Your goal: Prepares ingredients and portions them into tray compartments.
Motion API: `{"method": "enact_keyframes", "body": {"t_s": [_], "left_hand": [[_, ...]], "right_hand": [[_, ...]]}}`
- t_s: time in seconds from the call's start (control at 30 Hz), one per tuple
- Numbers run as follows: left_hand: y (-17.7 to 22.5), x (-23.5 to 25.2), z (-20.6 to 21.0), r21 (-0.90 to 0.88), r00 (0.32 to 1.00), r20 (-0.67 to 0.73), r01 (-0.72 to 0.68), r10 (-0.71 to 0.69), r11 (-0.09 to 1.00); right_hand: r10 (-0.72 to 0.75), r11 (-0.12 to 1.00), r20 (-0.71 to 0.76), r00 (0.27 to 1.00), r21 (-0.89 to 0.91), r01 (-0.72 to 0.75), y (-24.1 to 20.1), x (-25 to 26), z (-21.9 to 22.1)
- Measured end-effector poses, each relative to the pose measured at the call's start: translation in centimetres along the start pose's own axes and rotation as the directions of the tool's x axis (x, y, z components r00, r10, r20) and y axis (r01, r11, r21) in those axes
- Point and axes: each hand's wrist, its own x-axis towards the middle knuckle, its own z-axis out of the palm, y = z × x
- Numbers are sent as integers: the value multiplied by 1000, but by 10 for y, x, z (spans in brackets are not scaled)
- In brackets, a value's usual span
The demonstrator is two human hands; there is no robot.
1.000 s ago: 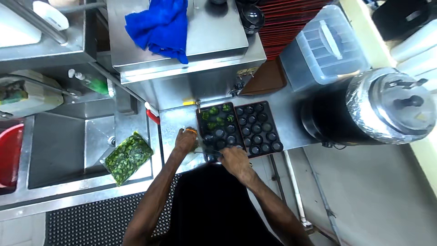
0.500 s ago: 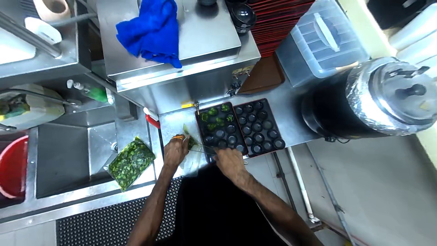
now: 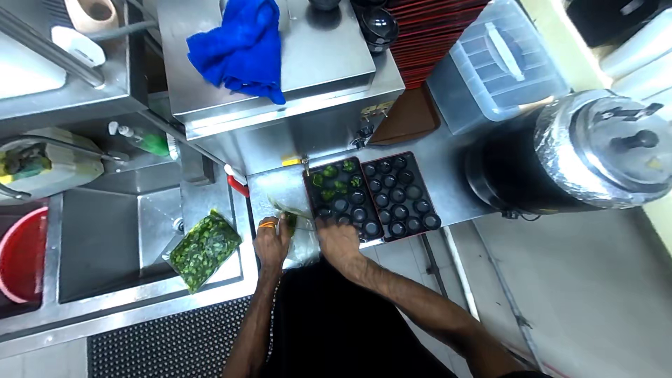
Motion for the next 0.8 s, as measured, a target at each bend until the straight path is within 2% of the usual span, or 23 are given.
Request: {"method": "enact_keyframes", "body": {"t_s": [0.13,0.27,0.4,0.53,0.6,0.7,0.8], "left_hand": [[-2,-5,-1,-114,984,-92,-163,153,980],[-8,-2,0,-139,958,-166,-259,236,956],[-19,0,3,-94,971,-165,-191,174,977],[-25,0,1,-118,985,-144,-117,100,986],[-23,-3,1,-162,984,-134,-140,119,977],[-15,-4,-1,-216,973,-148,-207,177,954],[-11,-1,-1,-212,958,-172,-265,231,941]], "right_hand": [[-37,999,-59,998,-8,37,-8,12,6],[-41,999,9,999,-3,41,-19,19,2],[-65,997,76,995,-29,68,-29,3,-13],[-91,995,70,993,-45,94,-28,-12,-28],[-85,995,9,996,-41,86,-27,-8,-24],[-85,996,-167,982,-24,82,-25,11,3],[-84,996,-114,990,-24,82,-26,20,12]]}}
